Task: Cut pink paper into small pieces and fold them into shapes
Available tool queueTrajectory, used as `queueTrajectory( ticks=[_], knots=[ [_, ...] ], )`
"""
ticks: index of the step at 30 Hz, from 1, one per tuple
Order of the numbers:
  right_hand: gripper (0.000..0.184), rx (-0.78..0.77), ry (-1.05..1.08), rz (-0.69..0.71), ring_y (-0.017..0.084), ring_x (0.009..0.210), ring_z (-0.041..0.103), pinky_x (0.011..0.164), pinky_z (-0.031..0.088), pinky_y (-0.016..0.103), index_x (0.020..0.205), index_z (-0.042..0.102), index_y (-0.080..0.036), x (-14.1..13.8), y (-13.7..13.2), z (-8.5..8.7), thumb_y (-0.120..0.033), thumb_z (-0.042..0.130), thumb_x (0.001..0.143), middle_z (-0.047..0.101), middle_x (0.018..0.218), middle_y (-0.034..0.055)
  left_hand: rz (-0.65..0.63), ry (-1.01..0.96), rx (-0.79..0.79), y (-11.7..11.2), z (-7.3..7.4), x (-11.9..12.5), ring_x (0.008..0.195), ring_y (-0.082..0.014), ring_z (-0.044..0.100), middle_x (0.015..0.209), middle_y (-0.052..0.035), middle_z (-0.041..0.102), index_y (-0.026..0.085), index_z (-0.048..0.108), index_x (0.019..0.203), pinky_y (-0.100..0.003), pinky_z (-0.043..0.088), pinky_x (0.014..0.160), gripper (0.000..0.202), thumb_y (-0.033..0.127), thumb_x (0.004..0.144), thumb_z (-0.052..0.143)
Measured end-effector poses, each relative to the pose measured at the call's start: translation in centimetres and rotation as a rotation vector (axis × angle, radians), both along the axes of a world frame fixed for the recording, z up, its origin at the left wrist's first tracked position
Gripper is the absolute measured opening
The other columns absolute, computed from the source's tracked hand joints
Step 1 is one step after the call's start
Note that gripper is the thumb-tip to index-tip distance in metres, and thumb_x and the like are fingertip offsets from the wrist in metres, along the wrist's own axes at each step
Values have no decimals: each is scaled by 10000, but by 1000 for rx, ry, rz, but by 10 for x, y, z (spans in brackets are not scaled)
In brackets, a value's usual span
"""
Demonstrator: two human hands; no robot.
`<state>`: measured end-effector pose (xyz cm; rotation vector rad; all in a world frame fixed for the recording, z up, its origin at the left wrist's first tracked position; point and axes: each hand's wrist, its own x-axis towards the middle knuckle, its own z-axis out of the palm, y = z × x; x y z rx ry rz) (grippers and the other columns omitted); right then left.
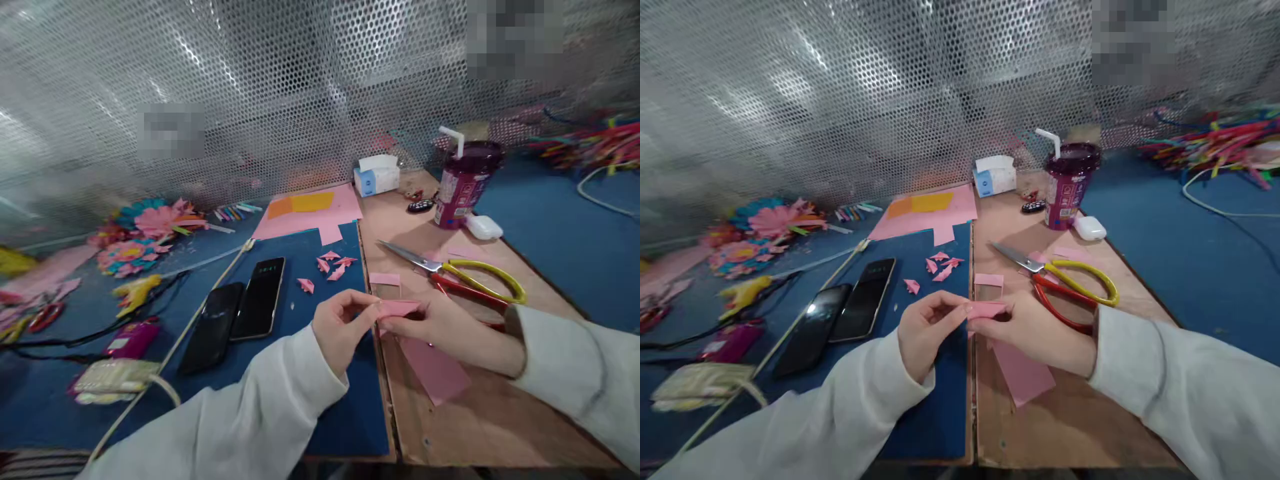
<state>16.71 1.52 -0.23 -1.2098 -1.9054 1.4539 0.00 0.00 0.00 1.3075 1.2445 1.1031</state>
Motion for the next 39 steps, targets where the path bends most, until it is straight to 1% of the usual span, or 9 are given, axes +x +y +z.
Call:
queueTrajectory(
  ticks=[4,8,13,16,22,25,29,35,39],
  knots=[
    [318,48,-11,-12,129,625,539,536,408,234,794,697,-165,2,0,-5,-455,572,761,645,702,14,-8,0,8,3,-2,0,646,-98,602,725,-28,688,139,661,733,-211,484,646,131,265,699,663],
    [289,66,20,15,110,576,496,491,377,221,753,663,-166,2,3,-9,-437,564,766,590,634,-13,-14,-16,9,3,-4,0,668,-103,610,746,-30,693,143,663,737,-215,487,664,118,254,697,666],
    [226,23,75,66,116,624,516,543,411,229,766,647,-164,0,6,-9,-379,577,753,603,687,-11,-6,-44,11,4,-6,-1,675,-104,617,748,-29,695,147,668,746,-208,489,665,113,249,696,670],
    [247,0,98,77,119,646,524,569,418,236,798,647,-166,-1,7,-9,-399,587,747,614,723,-6,-1,-45,16,6,-7,-1,676,-101,615,753,-28,696,150,672,749,-202,486,662,118,255,696,674],
    [289,19,73,108,105,593,478,540,377,234,762,636,-152,0,9,-15,-432,564,771,572,666,-10,17,-53,23,9,-10,-2,665,-85,602,751,-16,693,159,675,751,-185,474,648,125,270,695,679],
    [266,32,72,89,99,586,462,534,364,229,752,614,-149,0,11,-15,-412,571,770,549,657,-14,48,-68,25,10,-10,0,644,-81,592,722,-11,683,157,668,735,-183,470,628,121,266,684,684],
    [240,45,66,68,98,613,465,547,369,223,735,564,-155,0,11,-8,-391,557,782,534,684,-13,115,-119,30,13,-10,2,625,-82,585,685,-8,665,148,650,718,-199,478,641,128,259,667,686],
    [290,7,51,-67,73,518,378,481,335,207,743,468,-182,1,6,-1,-456,467,838,416,614,-46,176,-243,-19,21,-17,1,622,-91,591,689,-15,652,139,633,731,-233,494,651,164,284,666,673],
    [318,-11,107,-90,72,482,384,465,336,212,737,425,-190,0,5,-2,-489,442,845,425,582,-49,172,-270,-20,23,-20,0,617,-88,593,685,-14,651,137,624,731,-228,495,649,159,275,667,670]
  ],
)
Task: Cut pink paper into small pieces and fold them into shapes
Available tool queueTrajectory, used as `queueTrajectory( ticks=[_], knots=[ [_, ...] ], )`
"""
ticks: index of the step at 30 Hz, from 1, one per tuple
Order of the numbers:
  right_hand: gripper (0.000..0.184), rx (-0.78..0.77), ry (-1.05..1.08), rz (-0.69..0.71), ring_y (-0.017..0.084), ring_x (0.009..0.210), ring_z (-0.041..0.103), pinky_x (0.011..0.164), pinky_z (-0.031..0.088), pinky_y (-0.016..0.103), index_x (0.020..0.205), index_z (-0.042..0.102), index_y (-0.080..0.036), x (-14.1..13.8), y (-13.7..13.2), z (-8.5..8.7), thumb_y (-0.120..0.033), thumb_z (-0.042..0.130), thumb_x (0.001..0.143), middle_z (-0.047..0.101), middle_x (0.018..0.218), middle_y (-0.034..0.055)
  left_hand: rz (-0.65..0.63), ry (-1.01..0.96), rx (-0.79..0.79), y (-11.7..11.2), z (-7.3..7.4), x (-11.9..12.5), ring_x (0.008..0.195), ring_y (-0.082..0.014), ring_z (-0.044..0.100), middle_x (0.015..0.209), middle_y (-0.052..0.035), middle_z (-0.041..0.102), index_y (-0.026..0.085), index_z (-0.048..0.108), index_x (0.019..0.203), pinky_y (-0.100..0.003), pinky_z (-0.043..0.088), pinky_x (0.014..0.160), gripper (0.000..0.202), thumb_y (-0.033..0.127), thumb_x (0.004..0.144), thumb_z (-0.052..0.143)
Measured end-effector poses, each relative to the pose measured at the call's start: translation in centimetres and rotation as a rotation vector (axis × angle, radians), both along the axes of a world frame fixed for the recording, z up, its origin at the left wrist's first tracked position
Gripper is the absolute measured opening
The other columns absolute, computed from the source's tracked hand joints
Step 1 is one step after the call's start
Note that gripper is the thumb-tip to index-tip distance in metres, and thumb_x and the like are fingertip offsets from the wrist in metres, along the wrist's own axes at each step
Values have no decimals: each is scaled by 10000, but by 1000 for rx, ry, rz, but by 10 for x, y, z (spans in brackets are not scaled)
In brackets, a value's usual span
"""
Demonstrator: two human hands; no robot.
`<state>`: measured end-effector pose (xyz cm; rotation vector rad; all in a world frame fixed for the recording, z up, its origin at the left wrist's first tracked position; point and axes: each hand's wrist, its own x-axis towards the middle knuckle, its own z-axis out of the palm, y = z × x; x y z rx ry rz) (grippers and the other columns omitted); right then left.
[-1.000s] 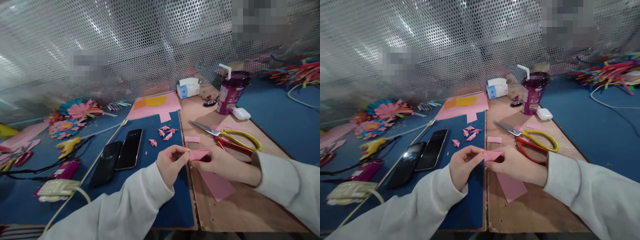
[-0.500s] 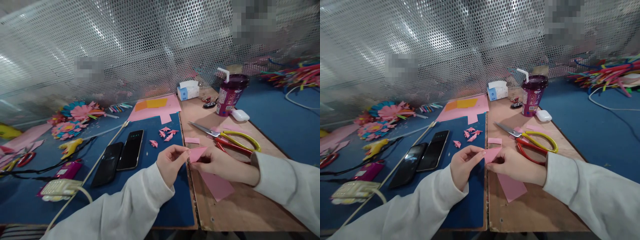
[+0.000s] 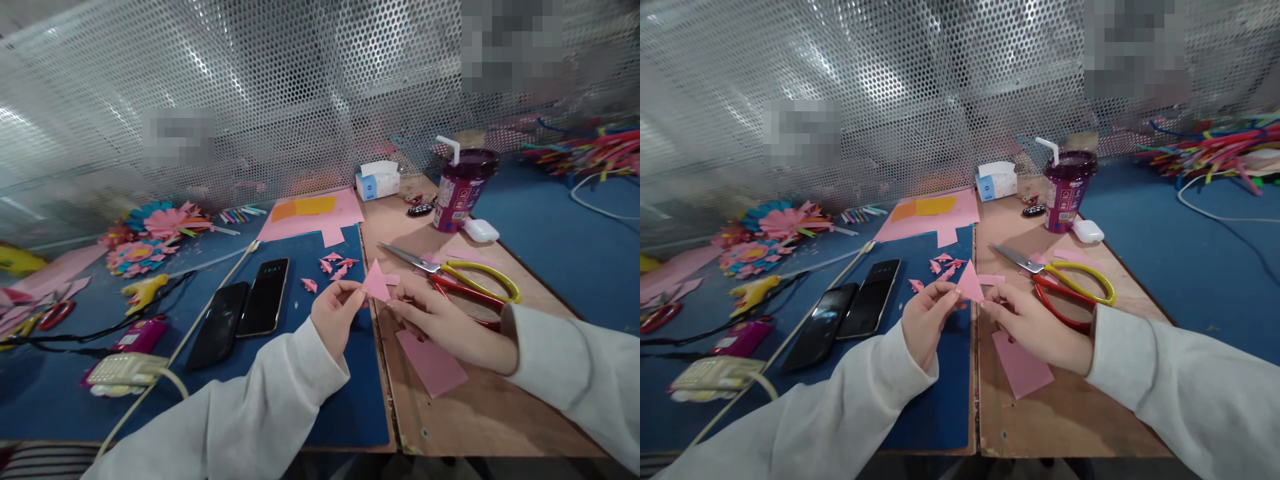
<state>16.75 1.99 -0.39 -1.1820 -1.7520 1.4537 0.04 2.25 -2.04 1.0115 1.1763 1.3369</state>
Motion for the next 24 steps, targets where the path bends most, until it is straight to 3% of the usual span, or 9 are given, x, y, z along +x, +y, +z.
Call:
queueTrajectory(
  ticks=[8,14,21,24],
  knots=[
    [304,-111,21,-53,57,391,396,360,281,184,725,448,-186,1,1,3,-474,526,784,463,524,-54,7,124,-2,-3,7,1,624,-100,601,693,-26,659,134,619,740,-240,496,651,160,278,677,650],
    [318,-89,70,-28,54,374,401,350,302,191,857,530,-171,2,3,-3,-477,547,775,505,562,-48,-98,169,-36,-5,10,0,589,-109,596,630,-13,645,138,601,701,-253,499,638,153,261,638,667],
    [301,8,22,-71,66,472,456,437,351,195,624,512,-160,1,6,-4,-422,616,731,518,555,-24,-177,243,0,-8,10,-1,608,-103,589,666,-16,652,144,603,707,-238,483,645,121,250,668,646],
    [320,-33,23,-47,56,416,412,394,314,193,651,527,-164,1,5,-3,-462,584,753,497,522,-37,-181,255,6,-8,12,-2,597,-99,579,667,-15,648,143,598,711,-238,477,638,112,241,673,635]
  ],
)
